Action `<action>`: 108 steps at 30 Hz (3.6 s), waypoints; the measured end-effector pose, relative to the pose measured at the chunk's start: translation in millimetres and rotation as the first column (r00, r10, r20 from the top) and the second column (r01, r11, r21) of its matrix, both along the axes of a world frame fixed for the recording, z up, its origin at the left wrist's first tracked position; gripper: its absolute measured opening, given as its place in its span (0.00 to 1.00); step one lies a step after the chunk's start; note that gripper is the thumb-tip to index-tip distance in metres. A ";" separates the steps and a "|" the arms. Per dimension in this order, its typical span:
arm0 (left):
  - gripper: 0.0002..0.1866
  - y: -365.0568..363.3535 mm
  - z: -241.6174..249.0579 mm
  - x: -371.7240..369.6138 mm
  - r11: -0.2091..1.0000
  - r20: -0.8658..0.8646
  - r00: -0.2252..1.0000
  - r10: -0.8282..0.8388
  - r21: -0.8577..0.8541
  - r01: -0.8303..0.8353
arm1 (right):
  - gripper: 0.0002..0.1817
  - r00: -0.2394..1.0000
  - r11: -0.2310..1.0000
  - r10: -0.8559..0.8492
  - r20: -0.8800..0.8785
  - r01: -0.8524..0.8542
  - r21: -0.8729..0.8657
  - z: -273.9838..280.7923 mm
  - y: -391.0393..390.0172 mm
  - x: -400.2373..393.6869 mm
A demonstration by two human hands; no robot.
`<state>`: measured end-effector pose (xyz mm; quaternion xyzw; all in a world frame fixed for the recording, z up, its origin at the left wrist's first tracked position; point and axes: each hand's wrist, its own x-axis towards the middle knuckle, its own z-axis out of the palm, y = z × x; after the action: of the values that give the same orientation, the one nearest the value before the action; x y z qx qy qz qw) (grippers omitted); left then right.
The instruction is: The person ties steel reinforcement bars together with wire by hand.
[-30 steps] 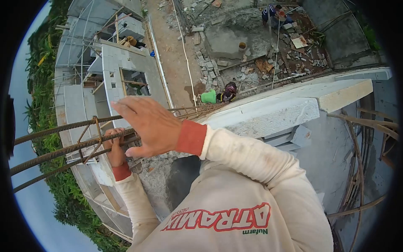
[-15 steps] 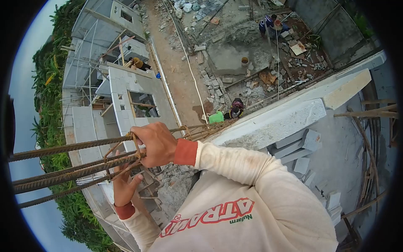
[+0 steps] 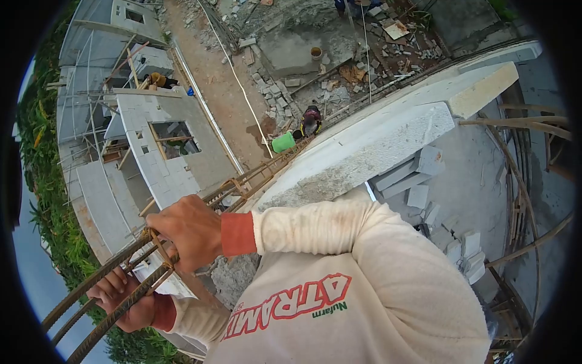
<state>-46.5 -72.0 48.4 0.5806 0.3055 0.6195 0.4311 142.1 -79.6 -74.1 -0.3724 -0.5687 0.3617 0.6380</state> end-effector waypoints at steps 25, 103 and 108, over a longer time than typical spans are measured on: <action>0.11 13.8 0.1 -28.4 0.996 -0.031 0.996 -0.085 0.026 0.086 | 0.22 1.000 1.000 0.013 -0.003 -0.013 -0.006 -2.9 4.5 -17.1; 0.11 7.5 2.4 -34.2 0.992 -0.002 0.992 -0.123 0.005 0.123 | 0.20 0.997 0.999 0.029 0.078 -0.028 -0.014 -2.0 -0.5 -17.7; 0.11 6.1 1.7 -29.1 0.999 -0.026 0.999 -0.048 -0.002 0.048 | 0.20 0.995 1.000 0.027 0.091 -0.026 -0.011 -2.0 -1.9 -14.3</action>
<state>-75.7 -65.9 50.1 0.5956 0.2973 0.6012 0.4421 127.8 -81.5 -76.0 -0.3841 -0.6005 0.3556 0.6045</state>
